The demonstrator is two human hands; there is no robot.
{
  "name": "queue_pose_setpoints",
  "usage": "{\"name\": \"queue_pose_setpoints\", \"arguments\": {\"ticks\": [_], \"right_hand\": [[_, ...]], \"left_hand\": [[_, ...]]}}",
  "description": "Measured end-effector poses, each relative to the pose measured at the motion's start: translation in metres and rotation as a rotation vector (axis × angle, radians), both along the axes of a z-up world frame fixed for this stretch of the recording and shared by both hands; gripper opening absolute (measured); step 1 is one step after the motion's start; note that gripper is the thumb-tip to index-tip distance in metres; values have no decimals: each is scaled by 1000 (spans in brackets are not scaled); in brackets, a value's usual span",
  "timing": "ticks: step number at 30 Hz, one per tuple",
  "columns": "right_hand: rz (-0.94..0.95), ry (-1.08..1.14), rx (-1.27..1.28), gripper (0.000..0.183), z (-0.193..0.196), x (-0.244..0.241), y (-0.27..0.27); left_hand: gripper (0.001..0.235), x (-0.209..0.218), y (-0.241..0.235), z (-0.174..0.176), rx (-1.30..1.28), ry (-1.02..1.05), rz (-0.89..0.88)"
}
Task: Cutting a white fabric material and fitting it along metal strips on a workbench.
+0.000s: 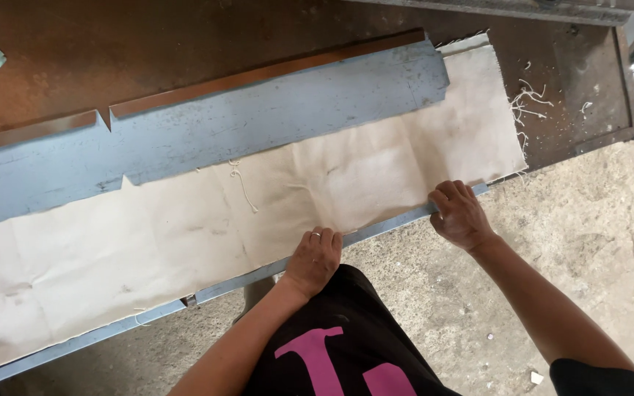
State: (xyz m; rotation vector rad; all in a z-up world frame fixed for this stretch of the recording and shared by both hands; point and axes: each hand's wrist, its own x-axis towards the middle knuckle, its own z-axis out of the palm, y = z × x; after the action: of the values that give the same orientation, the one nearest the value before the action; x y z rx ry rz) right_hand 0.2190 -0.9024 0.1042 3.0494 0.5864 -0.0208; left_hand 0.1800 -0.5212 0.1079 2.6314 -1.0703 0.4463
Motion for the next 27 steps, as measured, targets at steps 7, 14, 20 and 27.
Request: {"name": "queue_pose_setpoints", "arguments": {"ticks": [7, 14, 20, 27], "right_hand": [[-98, -48, 4, 30, 4, -9, 14], [264, -141, 273, 6, 25, -22, 128], [349, -64, 314, 4, -23, -14, 131], [293, 70, 196, 31, 18, -11, 149]], "left_hand": [[12, 6, -8, 16, 38, 313, 125], [16, 1, -7, 2, -98, 79, 90], [23, 4, 3, 19, -159, 27, 128], [11, 4, 4, 12, -108, 49, 106]]}}
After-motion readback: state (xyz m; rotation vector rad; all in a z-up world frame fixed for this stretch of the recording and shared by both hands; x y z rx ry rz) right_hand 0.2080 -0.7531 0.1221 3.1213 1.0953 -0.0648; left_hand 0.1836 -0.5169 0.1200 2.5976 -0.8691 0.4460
